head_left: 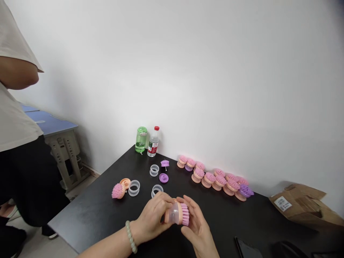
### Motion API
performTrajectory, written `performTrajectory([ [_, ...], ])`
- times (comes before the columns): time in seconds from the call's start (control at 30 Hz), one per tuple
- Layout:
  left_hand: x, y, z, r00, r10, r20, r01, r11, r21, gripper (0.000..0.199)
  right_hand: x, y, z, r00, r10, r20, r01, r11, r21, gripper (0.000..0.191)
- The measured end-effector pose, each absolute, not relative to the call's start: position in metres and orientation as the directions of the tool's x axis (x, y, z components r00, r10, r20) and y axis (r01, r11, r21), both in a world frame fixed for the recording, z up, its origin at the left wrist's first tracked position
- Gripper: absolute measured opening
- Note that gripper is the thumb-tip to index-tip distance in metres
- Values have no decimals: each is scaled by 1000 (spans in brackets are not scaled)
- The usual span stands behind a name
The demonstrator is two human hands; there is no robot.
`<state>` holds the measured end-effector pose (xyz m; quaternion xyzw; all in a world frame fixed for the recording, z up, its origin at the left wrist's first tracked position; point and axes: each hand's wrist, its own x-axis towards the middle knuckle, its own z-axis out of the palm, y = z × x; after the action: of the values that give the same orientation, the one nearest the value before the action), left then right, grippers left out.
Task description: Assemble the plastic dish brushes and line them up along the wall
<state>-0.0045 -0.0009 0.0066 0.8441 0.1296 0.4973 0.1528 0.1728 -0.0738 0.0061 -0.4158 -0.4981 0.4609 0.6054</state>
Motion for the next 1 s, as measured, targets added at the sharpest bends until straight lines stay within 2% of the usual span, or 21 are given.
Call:
performTrajectory([
  [0.2,-3,-3,13,483,296,824,58,-950,307,33,171,-70,-2,79,979,190,-75,196,-978,44],
  [0.4,-4,-4,15,473,353,807,90,-931,354,34,172,-69,-14,102,965,243,-142,255,-956,69],
  [0.6,-5,-6,12,505,334,796,90,-938,336,37,185,-64,-22,18,977,214,0,214,-977,45],
  [0.67,-5,-6,12,495,348,796,111,-934,339,36,183,-66,-18,34,974,224,-7,224,-975,47],
  [0.87,-6,-5,11,445,436,782,138,-896,421,40,178,-67,-16,46,952,301,-46,303,-952,69],
  [1.0,-5,-5,11,458,410,789,108,-906,408,37,186,-63,-21,5,973,231,-5,232,-973,55],
])
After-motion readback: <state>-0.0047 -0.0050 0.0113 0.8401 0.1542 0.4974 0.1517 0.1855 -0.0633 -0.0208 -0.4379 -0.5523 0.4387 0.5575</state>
